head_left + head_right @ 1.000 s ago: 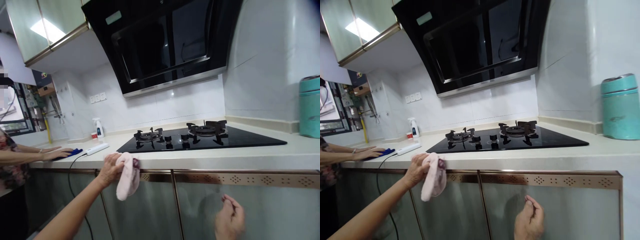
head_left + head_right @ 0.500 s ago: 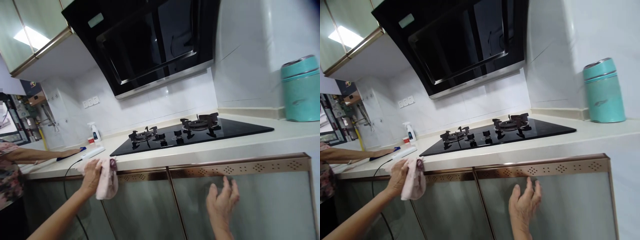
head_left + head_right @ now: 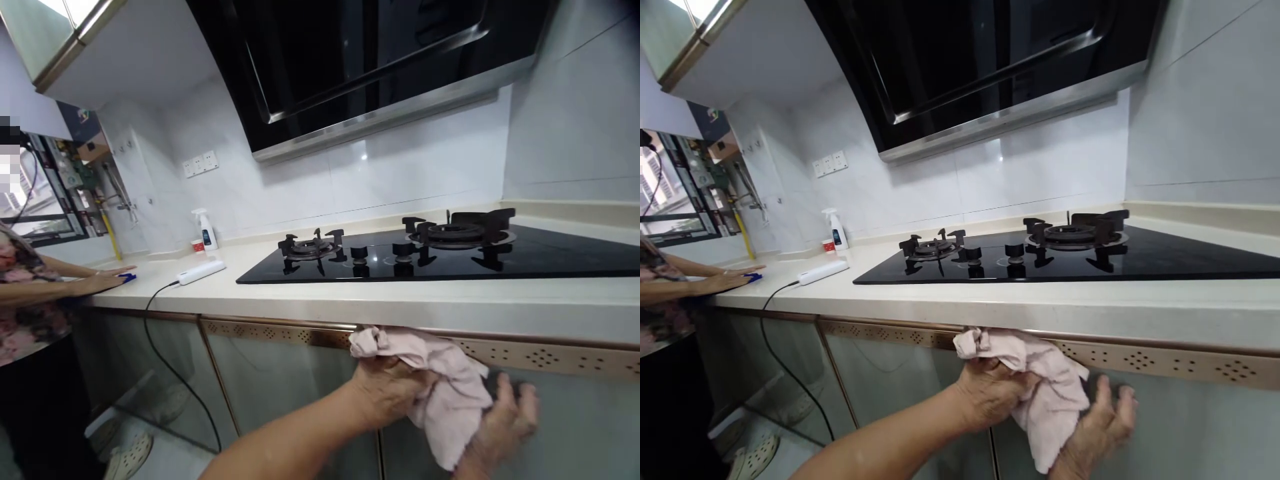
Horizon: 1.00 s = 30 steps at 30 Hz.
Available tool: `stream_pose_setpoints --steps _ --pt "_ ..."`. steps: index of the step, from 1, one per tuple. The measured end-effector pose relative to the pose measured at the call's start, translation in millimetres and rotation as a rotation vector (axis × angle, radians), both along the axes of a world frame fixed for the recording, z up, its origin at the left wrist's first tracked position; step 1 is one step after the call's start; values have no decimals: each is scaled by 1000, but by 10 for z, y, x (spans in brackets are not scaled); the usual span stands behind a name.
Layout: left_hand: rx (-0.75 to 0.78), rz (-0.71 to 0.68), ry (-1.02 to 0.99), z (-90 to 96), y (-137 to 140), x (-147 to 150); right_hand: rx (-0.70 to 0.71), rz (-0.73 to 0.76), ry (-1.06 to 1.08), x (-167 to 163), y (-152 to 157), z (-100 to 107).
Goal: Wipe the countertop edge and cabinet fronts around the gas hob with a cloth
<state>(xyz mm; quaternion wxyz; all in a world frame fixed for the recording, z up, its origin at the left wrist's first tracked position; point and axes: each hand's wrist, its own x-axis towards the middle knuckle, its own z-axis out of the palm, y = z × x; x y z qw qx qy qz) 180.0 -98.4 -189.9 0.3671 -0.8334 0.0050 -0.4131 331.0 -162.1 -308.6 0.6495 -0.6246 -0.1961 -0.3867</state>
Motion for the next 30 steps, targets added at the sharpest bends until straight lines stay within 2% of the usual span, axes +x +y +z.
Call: stream_pose_setpoints --steps 3,7,10,13,15,17,20,22,24,27,30 --pt "-26 79 84 80 19 -111 -8 -110 -116 41 -9 -24" --pt "-127 138 190 174 349 -662 -10 -100 -165 -79 -45 112" --pt "-192 255 149 141 741 -1328 -28 -50 -99 -193 -81 221" --pt "-287 462 22 122 1162 -2174 -30 -34 -55 -251 -104 246" --pt "-371 632 -49 154 1423 -2754 -33 -1 -33 -270 -107 229" --pt "-429 738 -119 210 1643 -3253 -38 33 -31 -291 -99 210" --pt "-480 790 -166 270 1858 -3693 -33 42 -35 -330 -66 206" --pt "-497 791 -204 261 1908 -3740 -24 37 -13 -354 -42 219" --pt "-510 777 -278 212 1878 -3611 -17 44 27 -374 -25 238" --pt "-509 703 -372 96 1696 -3177 -8 61 64 -394 -16 268" --pt "-470 592 -441 -35 1383 -2552 0 45 60 -403 -19 284"
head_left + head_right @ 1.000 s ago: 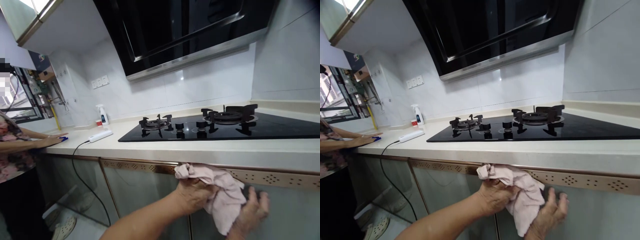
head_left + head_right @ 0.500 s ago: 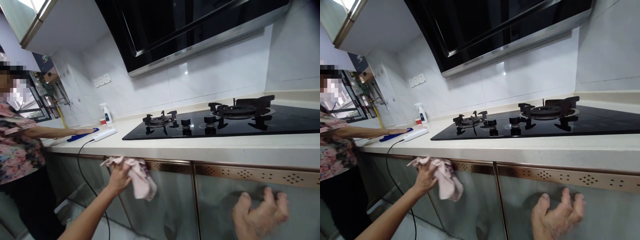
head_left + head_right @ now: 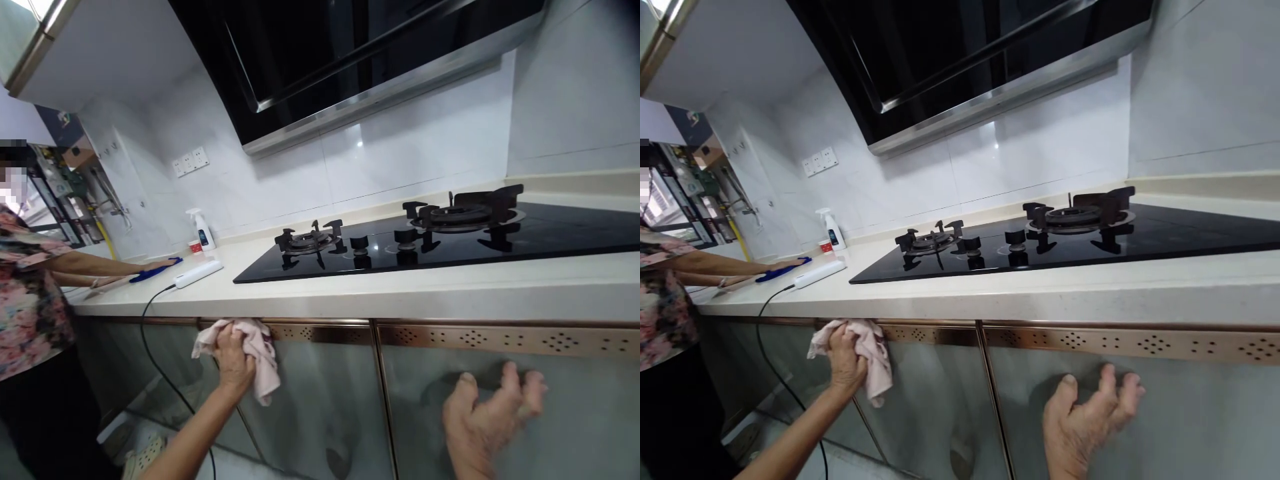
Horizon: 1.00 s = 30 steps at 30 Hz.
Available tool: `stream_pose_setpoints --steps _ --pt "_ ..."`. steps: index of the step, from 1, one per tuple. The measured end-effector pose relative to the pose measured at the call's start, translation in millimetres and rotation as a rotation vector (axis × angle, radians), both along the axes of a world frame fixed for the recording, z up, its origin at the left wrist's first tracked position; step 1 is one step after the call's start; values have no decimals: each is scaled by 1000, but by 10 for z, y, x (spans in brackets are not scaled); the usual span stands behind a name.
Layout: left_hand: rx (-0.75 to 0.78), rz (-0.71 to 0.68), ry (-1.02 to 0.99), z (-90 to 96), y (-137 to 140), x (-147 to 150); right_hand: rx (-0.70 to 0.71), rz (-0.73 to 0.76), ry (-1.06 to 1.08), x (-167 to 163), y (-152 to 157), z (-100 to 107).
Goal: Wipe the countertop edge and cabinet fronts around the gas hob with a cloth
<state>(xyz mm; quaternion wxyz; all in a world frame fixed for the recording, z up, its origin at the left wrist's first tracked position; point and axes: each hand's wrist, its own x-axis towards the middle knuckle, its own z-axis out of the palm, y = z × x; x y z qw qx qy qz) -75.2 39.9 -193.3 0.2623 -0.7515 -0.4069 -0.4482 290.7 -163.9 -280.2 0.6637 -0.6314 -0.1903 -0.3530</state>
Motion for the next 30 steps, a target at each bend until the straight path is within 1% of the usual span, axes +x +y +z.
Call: stream_pose_setpoints --steps 1,3,8,10,12,14,17,19,21,22,24,26,28,30 --pt "31 -33 -25 -49 -126 238 2 -4 -2 0 -2 0" --pt "41 -122 -47 -163 -401 746 4 -2 -7 3 -6 -6" --pt "-71 -432 -21 -532 -1088 2024 -2 12 13 17 -36 -25" --pt "-71 -484 -50 -662 -1271 2387 -6 20 4 30 -64 -14" --pt "-58 -497 -85 -761 -1362 2572 -11 29 -10 39 -104 14" --pt "-39 -490 -81 -836 -1370 2571 -19 26 -18 15 -149 53" --pt "-14 -448 -10 -923 -1300 2348 -40 48 -30 -148 -178 95" --pt "-15 -398 -1 -959 -1247 2167 -96 181 -70 -346 -134 84" --pt "-30 -352 -13 -974 -1212 2022 -198 356 -126 -563 -45 36" --pt "-34 -340 -13 -976 -1202 1968 -250 421 -149 -657 5 1" --pt "-42 -333 -5 -978 -1201 1896 -312 475 -163 -781 80 -73" --pt "-73 -340 -11 -994 -1228 1868 -341 502 -144 -804 98 -136" --pt "-132 -342 -38 -1028 -1286 1884 -401 558 -123 -748 63 -177" --pt "-188 -348 -67 -1071 -1367 1933 -468 563 -114 -660 6 -204"
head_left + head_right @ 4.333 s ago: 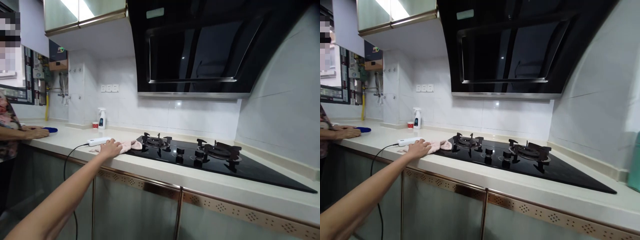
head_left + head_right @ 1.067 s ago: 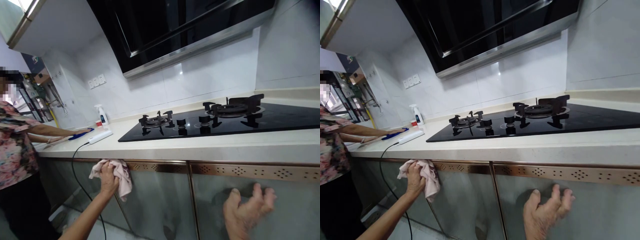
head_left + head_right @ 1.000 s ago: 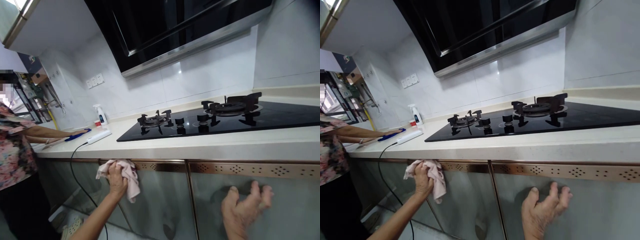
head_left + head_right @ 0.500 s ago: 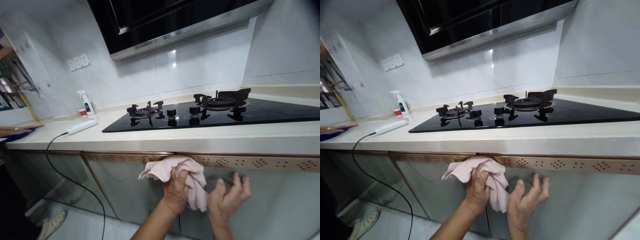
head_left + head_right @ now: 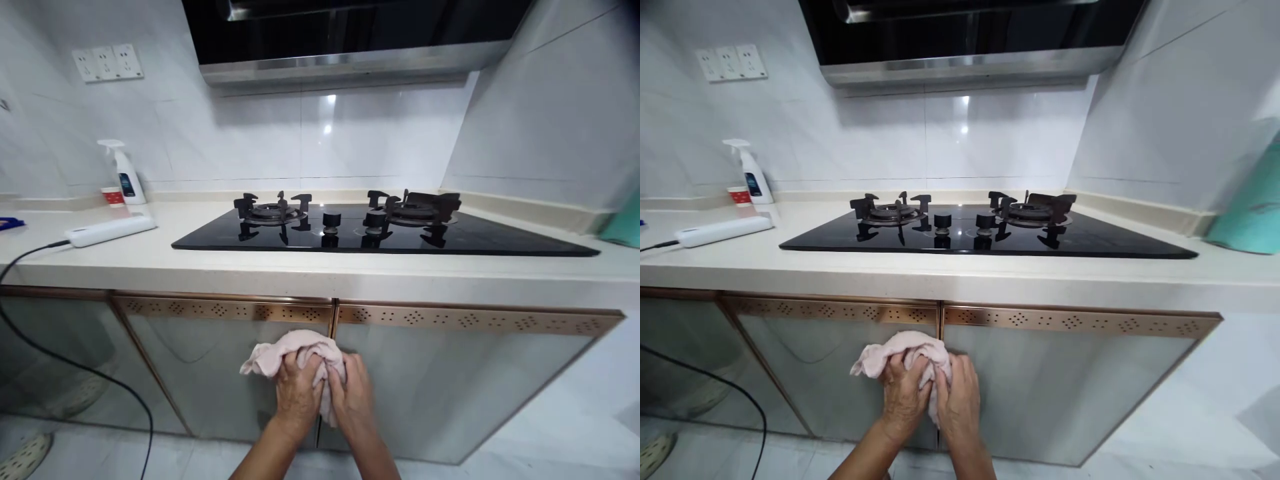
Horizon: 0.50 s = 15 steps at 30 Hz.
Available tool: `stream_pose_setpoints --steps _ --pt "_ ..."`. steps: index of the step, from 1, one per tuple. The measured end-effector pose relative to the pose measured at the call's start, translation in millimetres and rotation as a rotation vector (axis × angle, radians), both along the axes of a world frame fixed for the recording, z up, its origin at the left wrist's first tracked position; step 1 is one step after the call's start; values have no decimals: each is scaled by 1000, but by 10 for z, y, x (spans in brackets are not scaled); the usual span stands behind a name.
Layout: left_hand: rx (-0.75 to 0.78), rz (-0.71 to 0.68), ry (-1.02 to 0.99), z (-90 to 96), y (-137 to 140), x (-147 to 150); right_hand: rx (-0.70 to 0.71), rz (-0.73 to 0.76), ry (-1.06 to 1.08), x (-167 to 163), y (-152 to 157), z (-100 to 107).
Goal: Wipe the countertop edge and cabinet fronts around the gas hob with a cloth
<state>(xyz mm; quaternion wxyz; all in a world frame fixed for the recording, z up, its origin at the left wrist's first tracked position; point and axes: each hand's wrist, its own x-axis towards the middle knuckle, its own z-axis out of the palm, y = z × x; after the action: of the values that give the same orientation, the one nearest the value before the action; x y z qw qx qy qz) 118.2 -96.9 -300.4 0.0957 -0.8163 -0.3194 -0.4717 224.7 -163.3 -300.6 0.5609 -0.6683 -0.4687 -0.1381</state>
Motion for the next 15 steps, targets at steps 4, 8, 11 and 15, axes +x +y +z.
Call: stream_pose_setpoints --steps 4,8,11,15 --pt "-67 -57 -41 -57 -143 123 21 -149 16 160 -81 -48" --pt "33 -111 -110 -41 -184 197 127 -225 181 334 -181 -1" --pt "108 -168 -190 25 -195 223 302 -420 351 497 -342 173" --pt "-45 -125 -179 126 -201 274 373 -650 148 677 -503 437"
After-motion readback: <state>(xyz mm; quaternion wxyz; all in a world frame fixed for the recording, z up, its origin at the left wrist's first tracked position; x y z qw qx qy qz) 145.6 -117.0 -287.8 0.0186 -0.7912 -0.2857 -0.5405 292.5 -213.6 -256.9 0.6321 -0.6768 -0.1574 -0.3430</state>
